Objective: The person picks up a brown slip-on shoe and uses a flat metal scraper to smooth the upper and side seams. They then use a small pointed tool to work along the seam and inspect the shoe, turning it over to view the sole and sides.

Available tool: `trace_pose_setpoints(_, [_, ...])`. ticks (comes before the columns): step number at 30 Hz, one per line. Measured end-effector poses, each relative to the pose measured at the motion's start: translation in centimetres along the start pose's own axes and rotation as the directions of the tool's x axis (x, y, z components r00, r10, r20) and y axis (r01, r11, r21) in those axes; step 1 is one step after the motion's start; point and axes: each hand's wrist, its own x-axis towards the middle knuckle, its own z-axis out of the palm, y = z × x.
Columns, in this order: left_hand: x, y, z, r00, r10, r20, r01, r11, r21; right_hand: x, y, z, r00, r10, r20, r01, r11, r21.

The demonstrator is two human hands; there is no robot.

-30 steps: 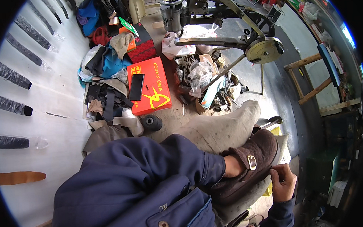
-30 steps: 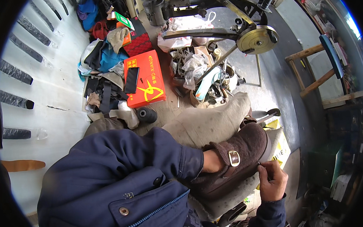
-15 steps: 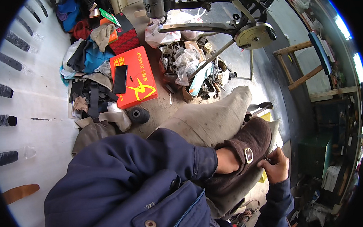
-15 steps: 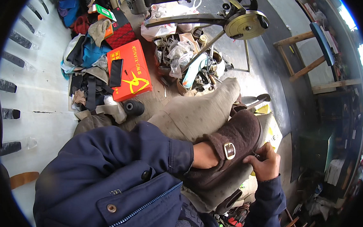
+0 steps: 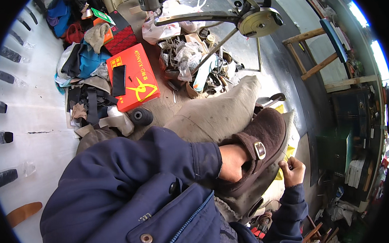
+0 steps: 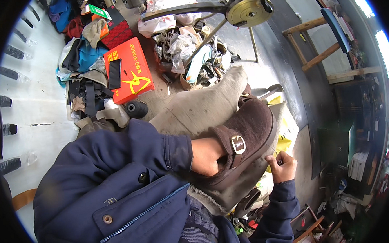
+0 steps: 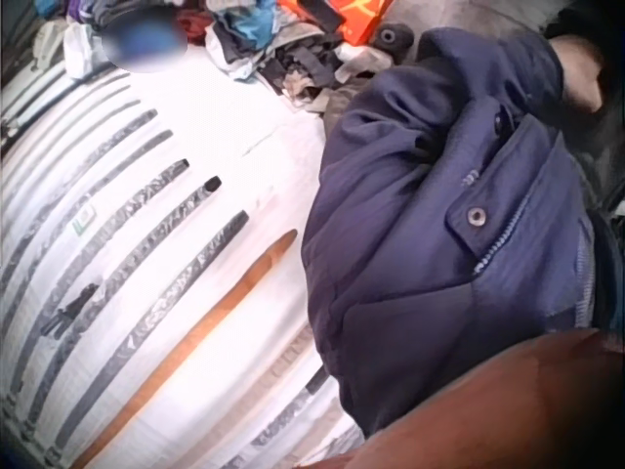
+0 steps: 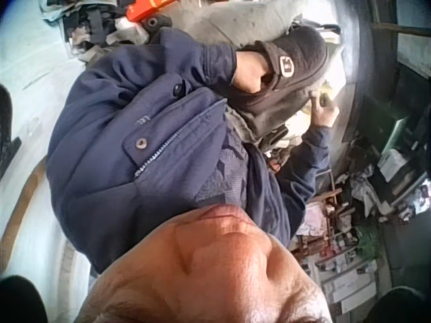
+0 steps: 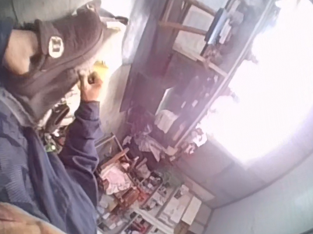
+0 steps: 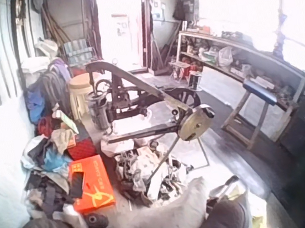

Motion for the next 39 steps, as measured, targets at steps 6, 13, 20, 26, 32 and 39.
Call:
trace_pose_setpoints(6, [-0.7,0.7,-0.8,0.958,-0.262,0.113,0.218,0.927,0.306,-8.1,8.4,-3.9,0.775,0.623,-0.106,0.015,0.149,0.989])
trace_pose_setpoints(13, [-3.4,3.3,-0.6,0.998,-0.042,-0.040,0.052,0.950,0.308,-10.8,6.2,-2.9,0.760,0.626,-0.175,0.063,0.197,0.978])
trace_pose_setpoints(20, [-7.4,7.0,3.1,0.985,0.154,-0.073,-0.091,0.837,0.540,-4.5,-13.0,1.2,0.982,-0.130,-0.134,0.179,0.865,0.469])
trace_pose_setpoints(26, [-7.4,7.3,3.4,0.963,0.265,-0.049,-0.142,0.654,0.743,-3.5,-19.8,2.7,0.997,0.059,0.047,-0.062,0.997,0.056])
trace_pose_setpoints(32, [-7.5,6.6,3.1,0.926,0.364,-0.100,-0.185,0.667,0.722,-4.3,-18.3,2.7,1.000,0.020,-0.023,-0.014,0.969,0.248])
trace_pose_setpoints(39, [-7.7,6.4,2.5,0.937,0.334,-0.101,-0.177,0.704,0.688,-4.6,-17.3,2.4,1.000,0.027,-0.006,-0.025,0.967,0.255])
